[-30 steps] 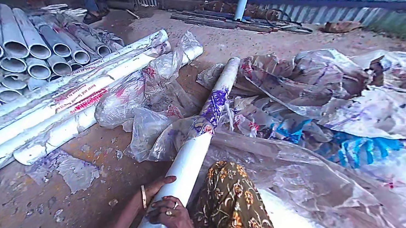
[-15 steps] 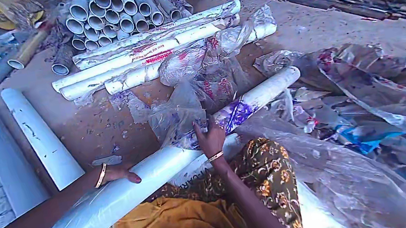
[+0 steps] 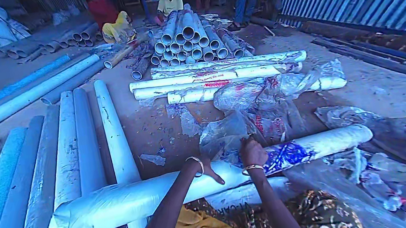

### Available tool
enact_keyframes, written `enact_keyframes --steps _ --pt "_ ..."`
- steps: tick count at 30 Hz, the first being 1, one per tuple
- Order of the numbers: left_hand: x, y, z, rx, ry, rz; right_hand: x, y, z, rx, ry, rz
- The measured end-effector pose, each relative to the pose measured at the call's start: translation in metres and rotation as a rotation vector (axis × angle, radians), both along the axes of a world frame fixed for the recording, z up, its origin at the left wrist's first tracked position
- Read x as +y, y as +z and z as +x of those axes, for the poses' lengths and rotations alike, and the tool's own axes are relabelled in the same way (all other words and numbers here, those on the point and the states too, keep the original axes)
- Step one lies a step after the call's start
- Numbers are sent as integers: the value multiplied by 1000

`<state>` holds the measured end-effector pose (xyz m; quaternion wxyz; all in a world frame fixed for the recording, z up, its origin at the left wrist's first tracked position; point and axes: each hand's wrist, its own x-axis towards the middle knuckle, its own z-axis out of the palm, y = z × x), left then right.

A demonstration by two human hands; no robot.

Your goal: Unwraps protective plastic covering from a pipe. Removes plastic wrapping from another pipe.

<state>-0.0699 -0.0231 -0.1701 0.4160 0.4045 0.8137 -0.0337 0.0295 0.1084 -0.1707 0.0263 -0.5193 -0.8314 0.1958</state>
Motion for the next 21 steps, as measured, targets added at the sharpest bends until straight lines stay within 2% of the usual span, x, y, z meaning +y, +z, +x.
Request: enact_keyframes --steps 5,11,17,21 --pt "5 -11 -7 -61 74 24 5 -18 -5 55 31 133" --pt "0 -3 -2 -49 98 62 22 -19 -35 -110 169 86" --pt "-2 3 10 -21 145 120 44 -21 -42 -162 177 7" --pt "8 1 37 33 183 212 74 -27 -37 -137 126 -31"
